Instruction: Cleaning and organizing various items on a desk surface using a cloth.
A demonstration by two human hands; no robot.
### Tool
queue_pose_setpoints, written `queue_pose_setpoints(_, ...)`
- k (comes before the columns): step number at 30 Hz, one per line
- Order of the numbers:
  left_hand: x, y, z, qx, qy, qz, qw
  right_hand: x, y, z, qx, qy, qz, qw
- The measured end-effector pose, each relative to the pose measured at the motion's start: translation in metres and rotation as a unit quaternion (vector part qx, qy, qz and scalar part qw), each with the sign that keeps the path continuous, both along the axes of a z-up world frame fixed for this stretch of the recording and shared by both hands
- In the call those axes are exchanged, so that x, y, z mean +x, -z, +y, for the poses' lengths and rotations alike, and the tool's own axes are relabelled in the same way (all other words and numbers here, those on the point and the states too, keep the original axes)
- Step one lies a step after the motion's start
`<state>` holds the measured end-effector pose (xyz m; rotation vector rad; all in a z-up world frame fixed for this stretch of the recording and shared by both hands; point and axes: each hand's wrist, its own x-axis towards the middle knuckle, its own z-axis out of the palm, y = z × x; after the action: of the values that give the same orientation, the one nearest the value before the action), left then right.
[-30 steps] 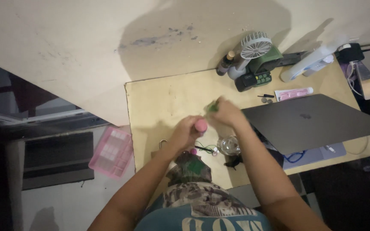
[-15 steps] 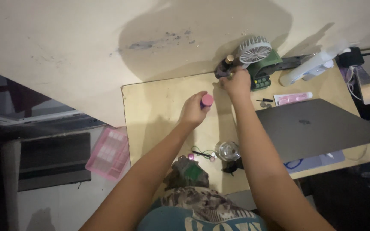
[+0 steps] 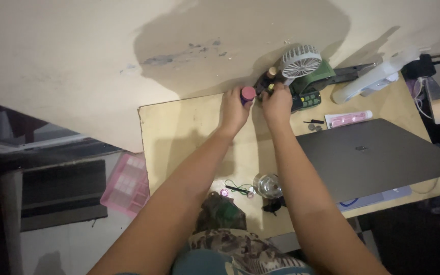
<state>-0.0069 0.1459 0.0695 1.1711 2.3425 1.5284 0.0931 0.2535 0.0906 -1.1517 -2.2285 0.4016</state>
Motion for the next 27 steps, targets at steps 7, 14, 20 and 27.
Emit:
queue_pose_setpoints(7, 0.009, -0.003, -0.001, -0.008, 0.005, -0.018, 1.0, 0.003, 0.005, 0.006, 0.014, 0.003, 0.024, 1.0)
queue_pose_setpoints(14, 0.042, -0.005, -0.013, 0.028, 0.05, -0.06, 0.997, 0.028, -0.012, 0.011, -0.084, 0.018, 0.047, 0.995)
queue_pose_setpoints(20, 0.058, 0.013, 0.013, 0.056, 0.056, -0.031, 0.996, 0.052, -0.04, -0.003, -0.118, 0.071, 0.06, 0.989)
queue_pose_setpoints(27, 0.057, 0.011, 0.027, 0.075, 0.039, -0.056, 0.995, 0.056, -0.029, -0.007, -0.124, 0.055, 0.074, 0.988)
